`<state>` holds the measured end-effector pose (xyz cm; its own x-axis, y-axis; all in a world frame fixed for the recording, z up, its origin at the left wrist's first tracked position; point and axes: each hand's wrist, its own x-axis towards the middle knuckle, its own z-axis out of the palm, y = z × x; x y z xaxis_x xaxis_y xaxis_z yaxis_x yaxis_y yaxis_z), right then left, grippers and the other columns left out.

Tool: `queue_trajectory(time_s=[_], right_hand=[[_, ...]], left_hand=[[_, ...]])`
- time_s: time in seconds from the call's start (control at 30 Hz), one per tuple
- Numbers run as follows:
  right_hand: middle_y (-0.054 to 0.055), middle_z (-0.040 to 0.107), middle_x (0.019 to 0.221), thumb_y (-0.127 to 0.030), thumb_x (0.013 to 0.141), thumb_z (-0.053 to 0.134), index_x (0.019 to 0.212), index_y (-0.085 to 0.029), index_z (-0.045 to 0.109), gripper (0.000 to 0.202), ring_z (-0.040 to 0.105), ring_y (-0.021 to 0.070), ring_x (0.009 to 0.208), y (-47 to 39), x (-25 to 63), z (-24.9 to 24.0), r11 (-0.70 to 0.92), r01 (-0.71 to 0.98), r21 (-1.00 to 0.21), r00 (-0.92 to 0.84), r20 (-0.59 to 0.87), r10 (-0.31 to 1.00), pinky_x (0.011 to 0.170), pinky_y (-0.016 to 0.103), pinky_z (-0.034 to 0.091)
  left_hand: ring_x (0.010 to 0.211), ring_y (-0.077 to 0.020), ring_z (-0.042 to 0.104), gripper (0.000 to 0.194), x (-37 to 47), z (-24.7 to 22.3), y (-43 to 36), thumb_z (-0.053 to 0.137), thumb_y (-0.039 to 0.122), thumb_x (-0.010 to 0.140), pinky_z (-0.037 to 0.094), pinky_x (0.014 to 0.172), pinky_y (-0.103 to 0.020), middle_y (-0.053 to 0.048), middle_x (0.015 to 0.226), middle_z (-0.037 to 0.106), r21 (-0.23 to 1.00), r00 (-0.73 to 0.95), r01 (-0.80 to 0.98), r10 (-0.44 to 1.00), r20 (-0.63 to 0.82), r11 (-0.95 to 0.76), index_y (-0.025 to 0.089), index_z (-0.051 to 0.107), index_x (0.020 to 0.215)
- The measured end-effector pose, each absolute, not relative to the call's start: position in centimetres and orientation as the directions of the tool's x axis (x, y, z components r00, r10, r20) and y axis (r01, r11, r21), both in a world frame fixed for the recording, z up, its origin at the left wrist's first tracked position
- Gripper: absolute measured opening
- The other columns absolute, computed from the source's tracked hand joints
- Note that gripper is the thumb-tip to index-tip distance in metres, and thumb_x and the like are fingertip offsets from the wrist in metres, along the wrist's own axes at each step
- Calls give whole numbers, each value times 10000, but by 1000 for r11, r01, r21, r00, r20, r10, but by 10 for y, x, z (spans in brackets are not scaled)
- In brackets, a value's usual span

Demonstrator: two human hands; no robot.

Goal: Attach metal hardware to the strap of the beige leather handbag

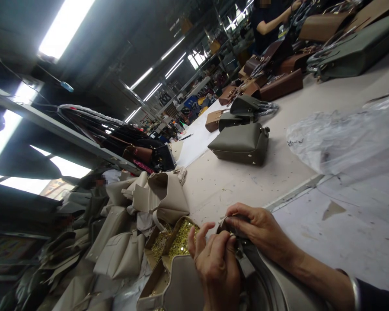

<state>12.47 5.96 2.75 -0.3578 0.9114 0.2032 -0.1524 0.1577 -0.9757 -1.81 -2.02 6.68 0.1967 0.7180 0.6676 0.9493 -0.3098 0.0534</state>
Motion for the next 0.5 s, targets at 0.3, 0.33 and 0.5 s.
queue_trajectory(time_s=[0.3, 0.33, 0.5], right_hand=[[-5, 718, 793, -439, 959, 658, 939, -247, 751, 215, 650, 191, 742, 60, 122, 26, 129, -174, -976, -394, 189, 899, 692, 254, 510], [-6, 716, 796, -436, 959, 658, 933, -247, 748, 211, 649, 191, 748, 60, 121, 26, 132, -173, -976, -397, 192, 898, 696, 254, 509], [-10, 711, 815, -424, 960, 648, 927, -251, 738, 198, 642, 190, 772, 59, 122, 27, 120, -187, -975, -398, 186, 898, 713, 260, 501]], left_hand=[[1178, -254, 608, 225, -22, 63, -23, 619, 46, 911, 184, 1215, -489, -3, 866, 742, 37, 227, 942, 714, 662, -333, 233, 689, 1013], [1178, -258, 594, 228, -23, 62, -24, 626, 47, 906, 200, 1208, -489, -10, 883, 731, 38, 219, 943, 703, 677, -330, 239, 701, 1001], [1170, -274, 517, 194, -21, 60, -26, 689, 73, 879, 368, 1111, -471, -65, 1010, 592, 115, 109, 948, 640, 760, -297, 248, 762, 919]])
